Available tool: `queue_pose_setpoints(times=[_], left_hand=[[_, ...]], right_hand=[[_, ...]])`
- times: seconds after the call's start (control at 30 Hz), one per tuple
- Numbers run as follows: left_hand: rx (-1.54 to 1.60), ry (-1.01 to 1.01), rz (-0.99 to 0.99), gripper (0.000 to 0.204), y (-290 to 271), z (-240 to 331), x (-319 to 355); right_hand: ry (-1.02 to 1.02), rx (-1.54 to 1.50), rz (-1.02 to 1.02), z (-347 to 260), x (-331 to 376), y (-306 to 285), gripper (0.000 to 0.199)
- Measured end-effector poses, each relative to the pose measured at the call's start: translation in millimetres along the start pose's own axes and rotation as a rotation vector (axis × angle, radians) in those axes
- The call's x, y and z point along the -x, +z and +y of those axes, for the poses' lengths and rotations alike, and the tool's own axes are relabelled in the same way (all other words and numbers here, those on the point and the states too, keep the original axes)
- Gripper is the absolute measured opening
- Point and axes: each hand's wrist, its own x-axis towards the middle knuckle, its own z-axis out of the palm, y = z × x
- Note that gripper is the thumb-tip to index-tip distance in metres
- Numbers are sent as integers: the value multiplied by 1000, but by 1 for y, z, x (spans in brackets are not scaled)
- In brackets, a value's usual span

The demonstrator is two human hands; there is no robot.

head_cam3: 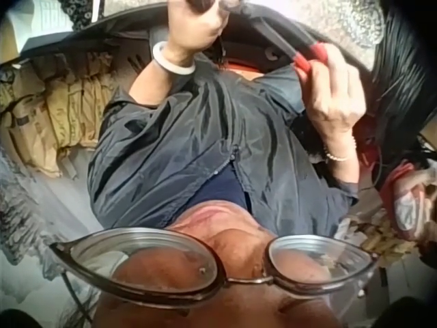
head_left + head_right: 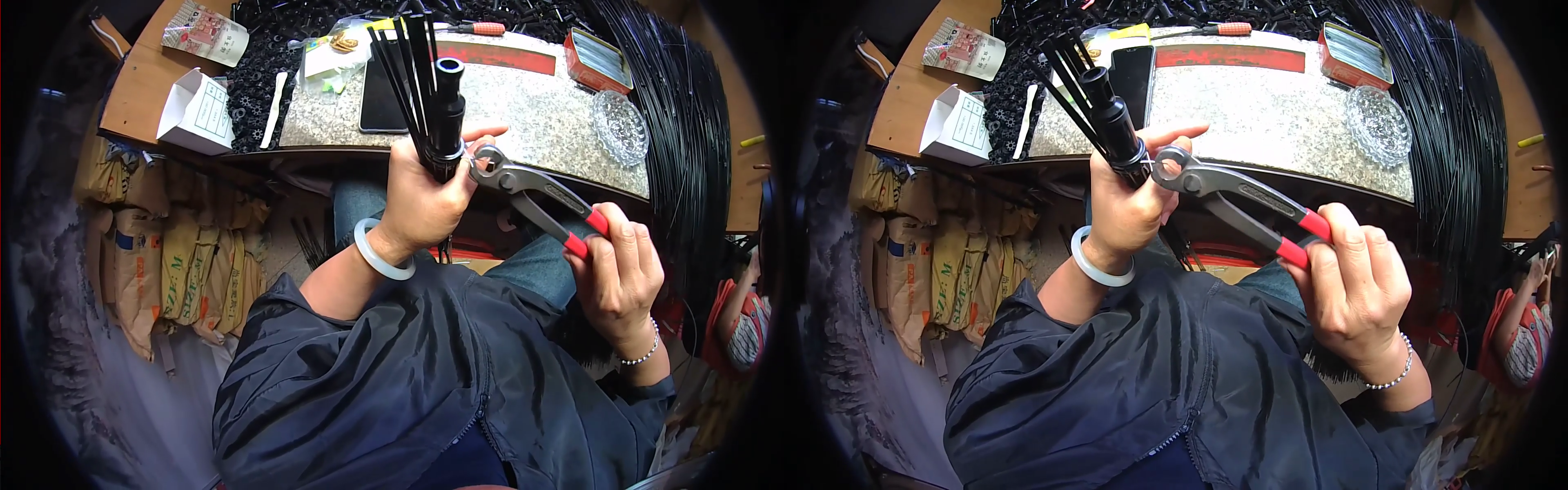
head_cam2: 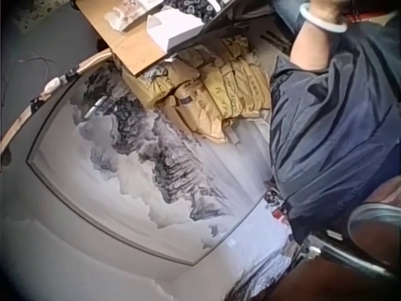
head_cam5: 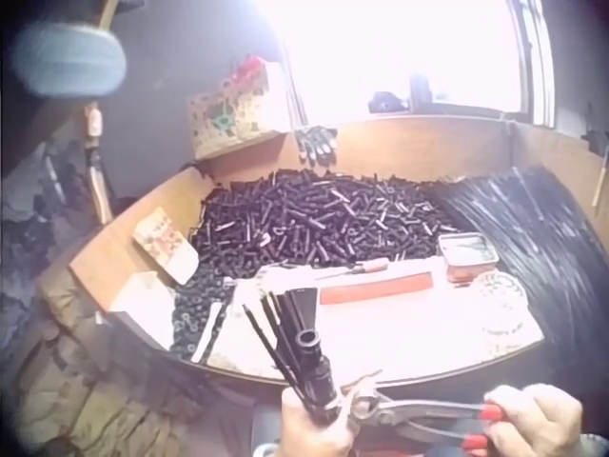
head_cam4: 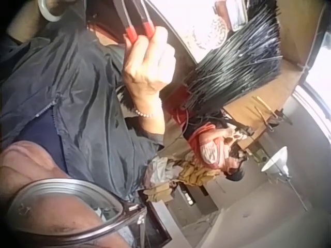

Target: The recorder is assembling and securing bundles of black cables using pliers and circular connectors at a factory workbench.

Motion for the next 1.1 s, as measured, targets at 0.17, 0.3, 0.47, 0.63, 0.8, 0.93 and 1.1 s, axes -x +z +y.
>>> queue_pose_setpoints(times=[0.17, 0.3, 0.47, 0.63, 0.8, 0.93, 1.1], left_hand=[[-15, -17, -5, 24, 3, 2, 0], [-37, -16, 9, 22, 4, 0, -3], [-52, 2, 3, 22, 3, -4, -2], [-6, 91, -77, 22, 3, 2, 2], [41, 60, -147, 19, 7, 11, 0], [-95, 106, -153, 21, 5, 3, 0], [-58, 186, -178, 20, 2, -5, -4]], right_hand=[[42, 8, 45, -3, 4, 2, 22], [37, 53, 71, -3, 4, 2, 22], [16, 68, 66, -5, 4, 4, 21], [107, -569, -216, 4, 11, -4, 21], [624, -2323, -1089, 0, 30, 26, 53], [622, -1477, -731, -9, 15, 17, 57], [562, -1608, -767, 4, 22, 15, 41]])
